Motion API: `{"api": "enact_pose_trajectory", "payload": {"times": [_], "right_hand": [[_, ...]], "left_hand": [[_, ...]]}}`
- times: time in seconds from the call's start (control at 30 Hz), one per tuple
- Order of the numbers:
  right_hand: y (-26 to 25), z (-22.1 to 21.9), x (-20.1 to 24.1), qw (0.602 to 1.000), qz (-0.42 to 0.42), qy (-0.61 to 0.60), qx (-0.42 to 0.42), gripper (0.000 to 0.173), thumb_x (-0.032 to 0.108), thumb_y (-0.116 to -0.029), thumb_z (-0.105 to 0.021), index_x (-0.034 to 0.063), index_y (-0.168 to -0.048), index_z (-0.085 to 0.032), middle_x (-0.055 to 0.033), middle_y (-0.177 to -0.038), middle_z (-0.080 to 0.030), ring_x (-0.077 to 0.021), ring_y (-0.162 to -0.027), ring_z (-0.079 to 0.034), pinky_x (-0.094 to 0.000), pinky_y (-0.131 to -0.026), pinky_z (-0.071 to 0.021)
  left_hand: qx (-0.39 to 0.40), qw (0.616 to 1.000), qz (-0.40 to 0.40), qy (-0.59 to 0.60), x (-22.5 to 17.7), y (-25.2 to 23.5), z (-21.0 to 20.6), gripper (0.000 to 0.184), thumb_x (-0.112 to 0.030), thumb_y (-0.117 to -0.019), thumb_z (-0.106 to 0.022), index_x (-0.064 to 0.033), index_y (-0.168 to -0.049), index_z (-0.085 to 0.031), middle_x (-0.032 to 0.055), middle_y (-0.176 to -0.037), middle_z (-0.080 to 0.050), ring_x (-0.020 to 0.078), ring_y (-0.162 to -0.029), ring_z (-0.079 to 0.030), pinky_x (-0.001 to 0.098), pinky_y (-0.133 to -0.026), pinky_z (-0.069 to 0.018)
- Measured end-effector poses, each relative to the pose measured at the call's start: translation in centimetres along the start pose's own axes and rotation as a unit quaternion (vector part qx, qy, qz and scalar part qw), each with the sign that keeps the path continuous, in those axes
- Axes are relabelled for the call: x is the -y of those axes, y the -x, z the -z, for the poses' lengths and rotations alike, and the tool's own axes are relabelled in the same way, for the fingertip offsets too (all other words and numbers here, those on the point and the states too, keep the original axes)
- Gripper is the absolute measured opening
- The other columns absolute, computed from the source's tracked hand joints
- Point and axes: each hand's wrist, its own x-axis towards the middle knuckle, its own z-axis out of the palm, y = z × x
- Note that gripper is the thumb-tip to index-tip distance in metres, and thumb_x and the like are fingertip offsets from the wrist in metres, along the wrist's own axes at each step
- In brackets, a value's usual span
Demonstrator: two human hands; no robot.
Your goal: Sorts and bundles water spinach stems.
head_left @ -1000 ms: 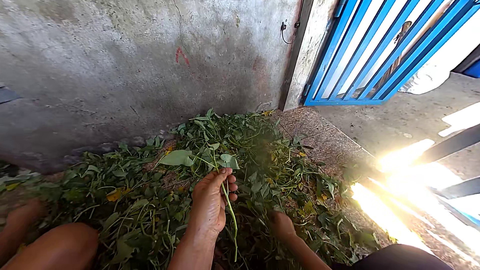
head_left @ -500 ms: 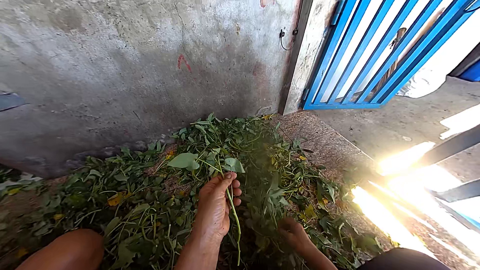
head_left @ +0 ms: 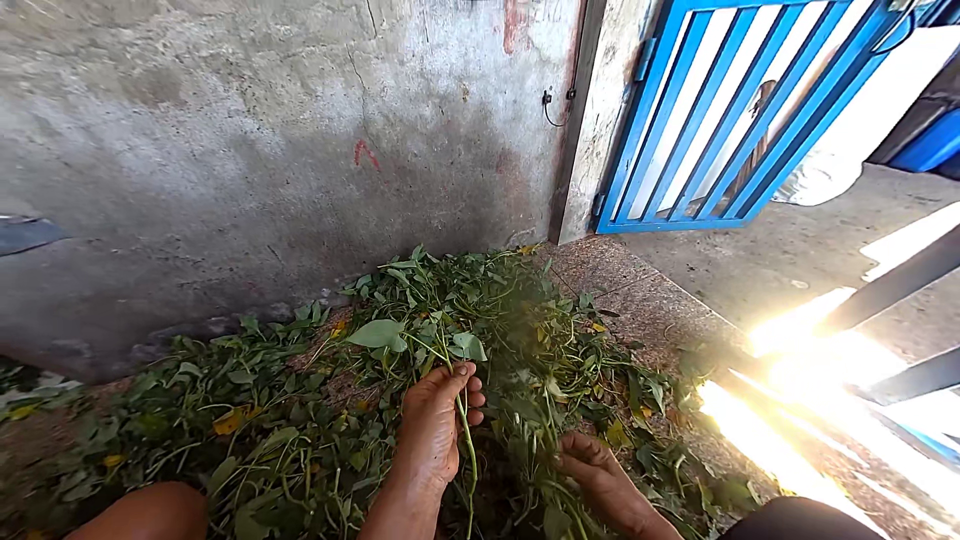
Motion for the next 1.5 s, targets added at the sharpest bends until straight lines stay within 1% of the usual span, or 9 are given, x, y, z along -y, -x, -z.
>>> {"api": "enact_pose_trajectory", "payload": {"times": [0.07,0.17,0.23,0.3,0.43,0.73,0.97,1.27,1.5], "right_hand": [[0.2,-0.2,0.3,0.997,-0.041,-0.071,-0.012,0.006,0.007,-0.0928,-0.071,0.0045,-0.098,-0.069,-0.0111,-0.096,-0.076,-0.0175,-0.086,-0.072,-0.0355,-0.081,-0.0596],[0.1,-0.2,0.1,0.995,-0.077,0.038,-0.053,0.010,0.006,-0.0934,-0.065,0.0016,-0.100,-0.060,-0.0080,-0.088,-0.071,-0.0166,-0.081,-0.069,-0.0342,-0.077,-0.0581],[0.4,-0.6,0.6,0.984,-0.050,-0.170,-0.009,0.010,0.003,-0.0962,-0.064,0.0049,-0.106,-0.060,-0.0183,-0.100,-0.075,-0.0277,-0.090,-0.074,-0.0422,-0.084,-0.0608],[0.5,-1.1,1.1,0.973,-0.008,-0.227,0.029,0.013,0.003,-0.0964,-0.066,0.0047,-0.109,-0.065,-0.0213,-0.103,-0.075,-0.0308,-0.093,-0.075,-0.0449,-0.087,-0.0605],[0.1,-2.5,2.1,0.996,0.086,-0.021,-0.028,0.010,0.001,-0.0937,-0.067,0.0021,-0.104,-0.065,-0.0115,-0.096,-0.077,-0.0209,-0.090,-0.075,-0.0381,-0.086,-0.0610],[0.9,-6.5,3.3,0.974,0.155,0.154,-0.063,0.010,0.006,-0.0954,-0.067,0.0000,-0.103,-0.066,-0.0051,-0.091,-0.073,-0.0118,-0.083,-0.071,-0.0310,-0.077,-0.0608],[1.7,-7.4,2.6,0.952,0.174,0.240,-0.069,0.012,0.008,-0.0973,-0.066,-0.0009,-0.104,-0.067,-0.0084,-0.094,-0.074,-0.0130,-0.086,-0.072,-0.0322,-0.082,-0.0607],[2.0,-7.4,2.9,0.928,0.222,0.297,-0.041,0.013,0.010,-0.0981,-0.066,0.0006,-0.104,-0.071,-0.0096,-0.096,-0.075,-0.0164,-0.093,-0.073,-0.0359,-0.089,-0.0596],[2.4,-7.4,3.4,0.934,0.215,0.284,-0.011,0.013,0.011,-0.1005,-0.063,0.0002,-0.105,-0.069,-0.0094,-0.097,-0.076,-0.0149,-0.091,-0.073,-0.0348,-0.087,-0.0590]], "left_hand": [[0.005,1.000,0.002,-0.013,0.1,0.1,0.0,0.014,-0.007,-0.1034,-0.059,0.0041,-0.103,-0.068,0.0157,-0.083,-0.070,0.0217,-0.067,-0.068,0.0292,-0.055,-0.0568],[0.011,1.000,0.000,-0.023,0.2,0.2,-0.2,0.013,-0.007,-0.1033,-0.059,0.0037,-0.103,-0.067,0.0148,-0.083,-0.070,0.0213,-0.067,-0.069,0.0293,-0.055,-0.0570],[0.016,1.000,-0.008,-0.023,0.3,0.0,-0.1,0.014,-0.007,-0.1033,-0.059,0.0042,-0.104,-0.067,0.0148,-0.084,-0.070,0.0213,-0.067,-0.069,0.0296,-0.055,-0.0574],[0.020,0.999,-0.014,-0.031,0.4,0.1,0.0,0.014,-0.006,-0.1033,-0.059,0.0043,-0.104,-0.068,0.0147,-0.084,-0.069,0.0215,-0.068,-0.068,0.0296,-0.056,-0.0575],[0.051,0.996,-0.024,-0.062,0.9,0.0,-0.1,0.013,-0.006,-0.1028,-0.060,0.0042,-0.102,-0.068,0.0151,-0.086,-0.070,0.0225,-0.072,-0.070,0.0310,-0.058,-0.0584],[0.126,0.975,-0.087,-0.159,2.9,0.3,-0.4,0.009,-0.002,-0.0976,-0.065,0.0018,-0.102,-0.072,0.0132,-0.092,-0.072,0.0227,-0.082,-0.071,0.0338,-0.067,-0.0609],[0.085,0.971,-0.149,-0.167,3.1,0.3,-0.9,0.011,-0.004,-0.0993,-0.063,-0.0005,-0.102,-0.073,0.0105,-0.090,-0.071,0.0196,-0.077,-0.069,0.0318,-0.061,-0.0597],[0.136,0.969,-0.096,-0.182,3.1,0.0,-0.8,0.023,-0.005,-0.1056,-0.050,0.0022,-0.119,-0.068,0.0145,-0.098,-0.074,0.0249,-0.081,-0.074,0.0369,-0.063,-0.0630],[0.197,0.960,-0.036,-0.195,2.7,0.2,-0.8,0.025,-0.010,-0.1089,-0.046,0.0029,-0.111,-0.067,0.0140,-0.092,-0.076,0.0232,-0.080,-0.074,0.0336,-0.066,-0.0612]]}}
